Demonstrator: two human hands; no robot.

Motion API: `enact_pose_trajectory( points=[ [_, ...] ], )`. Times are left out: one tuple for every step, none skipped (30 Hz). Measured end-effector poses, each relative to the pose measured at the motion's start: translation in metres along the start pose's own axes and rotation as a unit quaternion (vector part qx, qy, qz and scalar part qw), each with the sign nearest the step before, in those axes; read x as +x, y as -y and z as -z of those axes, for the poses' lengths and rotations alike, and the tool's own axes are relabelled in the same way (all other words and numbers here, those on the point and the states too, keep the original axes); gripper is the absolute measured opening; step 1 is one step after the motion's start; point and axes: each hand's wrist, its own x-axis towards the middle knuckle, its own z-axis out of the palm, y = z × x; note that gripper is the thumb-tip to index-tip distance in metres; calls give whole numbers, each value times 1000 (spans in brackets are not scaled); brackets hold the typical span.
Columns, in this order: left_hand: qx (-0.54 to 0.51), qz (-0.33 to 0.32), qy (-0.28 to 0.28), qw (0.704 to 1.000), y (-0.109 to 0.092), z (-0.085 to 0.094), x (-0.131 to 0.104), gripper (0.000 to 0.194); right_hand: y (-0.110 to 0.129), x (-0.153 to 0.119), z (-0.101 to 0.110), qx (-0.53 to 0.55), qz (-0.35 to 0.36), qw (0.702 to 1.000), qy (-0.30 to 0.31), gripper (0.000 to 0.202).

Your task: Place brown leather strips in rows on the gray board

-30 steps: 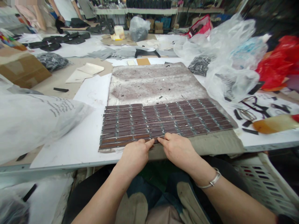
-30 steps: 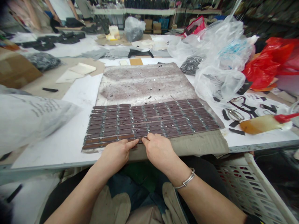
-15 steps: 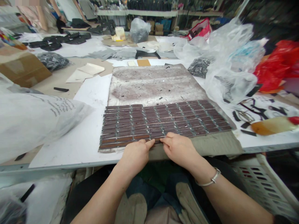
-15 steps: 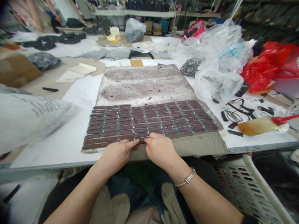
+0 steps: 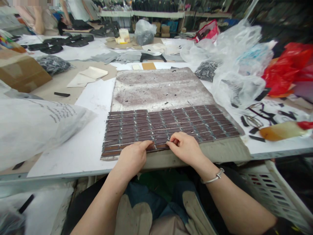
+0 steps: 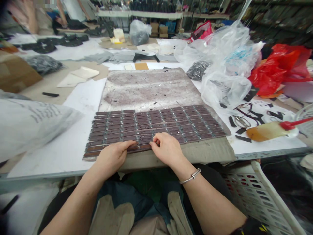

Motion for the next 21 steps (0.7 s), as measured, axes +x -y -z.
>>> enact_pose_trajectory(
  points=[
    [-2, -5, 2, 1000, 0, -1, 0, 44, 2, 0, -1, -6, -2, 1000, 7, 15],
    [-3, -9, 4, 1000, -1, -3, 0, 44, 3, 0, -3, -12, -3, 1000, 12, 14],
    [-3, -14, 6, 1000, -1, -5, 0, 44, 5, 1, -4, -18, -4, 1000, 17, 14],
    [-2, -19, 11, 1000, -2, -6, 0, 44, 5, 1, -5, -25, -6, 999, 22, 14],
    [0, -24, 16, 1000, -2, -8, 0, 45, 6, 2, -5, -32, -8, 999, 27, 13],
    [1, -28, 21, 999, -2, -9, 0, 46, 7, 2, -6, -41, -11, 999, 29, 12],
    [3, -33, 25, 999, -3, -11, 0, 47, 7, 3, -6, -49, -14, 998, 30, 12],
    [4, -39, 29, 999, -3, -12, 0, 48, 7, 3, -6, -57, -16, 998, 29, 12],
    [6, -43, 31, 999, -3, -13, 0, 49, 8, 3, -6, -63, -18, 997, 28, 12],
    [8, -46, 32, 998, -4, -15, 0, 49, 8, 3, -6, -67, -19, 997, 27, 12],
    [12, -48, 32, 998, -4, -16, 0, 50, 8, 3, -6, -70, -19, 997, 26, 12],
    [17, -48, 31, 998, -5, -17, 0, 50, 9, 3, -6, -71, -20, 997, 25, 12],
    [23, -48, 31, 998, -5, -18, 0, 50, 9, 3, -6, -71, -20, 997, 24, 12],
    [27, -48, 31, 998, -5, -19, 1, 50, 9, 3, -6, -71, -20, 997, 24, 12],
    [31, -49, 32, 998, -5, -20, 1, 50, 9, 4, -6, -71, -21, 997, 25, 12],
    [33, -52, 32, 998, -6, -21, 1, 49, 9, 4, -6, -71, -23, 997, 25, 12],
    [35, -54, 32, 997, -6, -22, 1, 49, 9, 4, -6, -71, -25, 997, 25, 12],
    [37, -55, 32, 997, -6, -22, 1, 49, 9, 4, -6, -71, -27, 997, 26, 12],
    [39, -55, 32, 997, -5, -22, 1, 49, 9, 4, -6, -70, -30, 997, 26, 12],
    [42, -55, 31, 997, -5, -22, 1, 48, 10, 4, -6, -69, -32, 997, 25, 11],
    [44, -54, 31, 997, -5, -22, 1, 48, 10, 4, -6, -68, -33, 997, 25, 11]
  ],
)
